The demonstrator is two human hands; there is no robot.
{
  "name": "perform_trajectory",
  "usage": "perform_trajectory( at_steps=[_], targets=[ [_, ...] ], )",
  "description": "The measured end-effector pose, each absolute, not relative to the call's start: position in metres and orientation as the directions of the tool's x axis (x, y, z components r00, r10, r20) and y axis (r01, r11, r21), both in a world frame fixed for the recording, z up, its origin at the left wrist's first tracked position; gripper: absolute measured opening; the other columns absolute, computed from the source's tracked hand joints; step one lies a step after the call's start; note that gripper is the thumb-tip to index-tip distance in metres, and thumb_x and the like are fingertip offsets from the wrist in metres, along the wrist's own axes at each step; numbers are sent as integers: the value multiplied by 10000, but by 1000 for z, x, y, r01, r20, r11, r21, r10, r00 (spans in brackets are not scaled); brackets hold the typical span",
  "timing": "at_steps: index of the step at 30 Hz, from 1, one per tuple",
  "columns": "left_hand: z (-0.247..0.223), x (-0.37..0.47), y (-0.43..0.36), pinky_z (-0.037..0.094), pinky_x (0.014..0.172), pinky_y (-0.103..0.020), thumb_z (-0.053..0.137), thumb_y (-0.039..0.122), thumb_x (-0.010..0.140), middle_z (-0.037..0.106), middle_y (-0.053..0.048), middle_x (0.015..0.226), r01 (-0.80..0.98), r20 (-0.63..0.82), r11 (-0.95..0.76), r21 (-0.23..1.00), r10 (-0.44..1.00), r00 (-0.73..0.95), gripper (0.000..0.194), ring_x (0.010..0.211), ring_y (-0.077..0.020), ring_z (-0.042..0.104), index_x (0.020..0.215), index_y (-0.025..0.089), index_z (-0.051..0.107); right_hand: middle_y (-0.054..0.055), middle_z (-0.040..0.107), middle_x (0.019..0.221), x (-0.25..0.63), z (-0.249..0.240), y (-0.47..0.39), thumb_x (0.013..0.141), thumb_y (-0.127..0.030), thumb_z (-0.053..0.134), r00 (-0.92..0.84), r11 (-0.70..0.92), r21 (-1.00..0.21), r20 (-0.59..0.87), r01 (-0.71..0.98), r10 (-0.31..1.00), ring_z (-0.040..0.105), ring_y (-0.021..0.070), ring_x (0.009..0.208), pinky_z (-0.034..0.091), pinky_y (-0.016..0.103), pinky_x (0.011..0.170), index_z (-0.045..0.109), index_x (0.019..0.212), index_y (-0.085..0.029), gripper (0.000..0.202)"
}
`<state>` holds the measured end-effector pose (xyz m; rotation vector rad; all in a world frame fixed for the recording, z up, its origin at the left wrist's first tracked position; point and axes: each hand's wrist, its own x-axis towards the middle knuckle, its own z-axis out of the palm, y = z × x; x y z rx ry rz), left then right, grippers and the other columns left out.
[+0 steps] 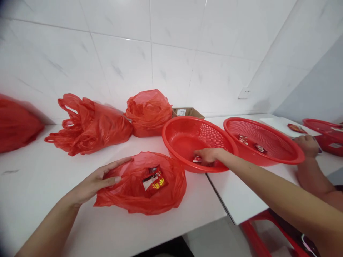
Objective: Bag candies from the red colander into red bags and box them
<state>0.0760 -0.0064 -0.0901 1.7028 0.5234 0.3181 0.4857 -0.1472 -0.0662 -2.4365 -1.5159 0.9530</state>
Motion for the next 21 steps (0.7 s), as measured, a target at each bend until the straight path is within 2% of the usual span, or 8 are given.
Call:
perform_trajectory(
  at_steps=[3,5,7,10,13,16,21],
  targets=[
    [-90,76,-7,372,1113,-369,632,397,864,353,8,1557,164,-77,-128,978,509,858,586,1400,-274,361,1420,332,460,-10,631,647,481,-65,-146,599,-70,666,197,-461,-447,-520,766,831,551,110,458,387,205,420,650,809,-189,242],
    [-90,76,-6,387,1102,-370,632,398,863,354,4,1556,155,-79,-109,982,510,857,591,1388,-276,381,1423,331,455,-7,619,627,483,-55,-140,644,-94,645,185,-443,-483,-492,755,851,533,109,447,391,214,423,603,792,-188,180],
    [-91,76,-6,391,1100,-366,635,396,862,353,7,1557,144,-76,-95,985,513,855,594,1378,-275,397,1423,335,452,6,645,714,480,-36,-134,706,-159,639,201,-407,-540,-399,737,895,567,117,520,437,223,469,566,861,-204,178],
    [-93,76,-6,393,1099,-361,642,389,860,351,11,1558,128,-68,-78,989,528,846,596,1375,-275,401,1422,342,449,1,659,839,452,-3,-130,765,-306,665,183,-241,-751,-162,615,970,612,127,634,497,240,548,523,976,-239,263],
    [-96,77,-7,409,1088,-376,654,375,853,348,0,1560,98,-53,-55,994,537,842,616,1367,-290,413,1429,340,437,-3,666,850,398,11,-128,747,-378,715,25,-49,-910,-42,411,999,641,149,654,516,256,532,534,1000,-256,334],
    [-97,78,-7,412,1086,-407,657,363,853,363,-21,1552,75,-48,-28,997,543,838,642,1363,-307,419,1445,334,411,-10,660,852,341,-5,-121,723,-345,736,-133,9,-918,-48,397,990,655,159,677,541,268,539,586,980,-273,307],
    [-97,77,-5,398,1100,-410,657,349,856,329,-34,1568,49,-24,-30,998,563,826,639,1397,-307,366,1445,309,413,-36,643,823,295,-42,-105,729,-361,725,-147,115,-828,39,549,988,639,112,678,525,259,614,657,928,-290,222]
  ],
)
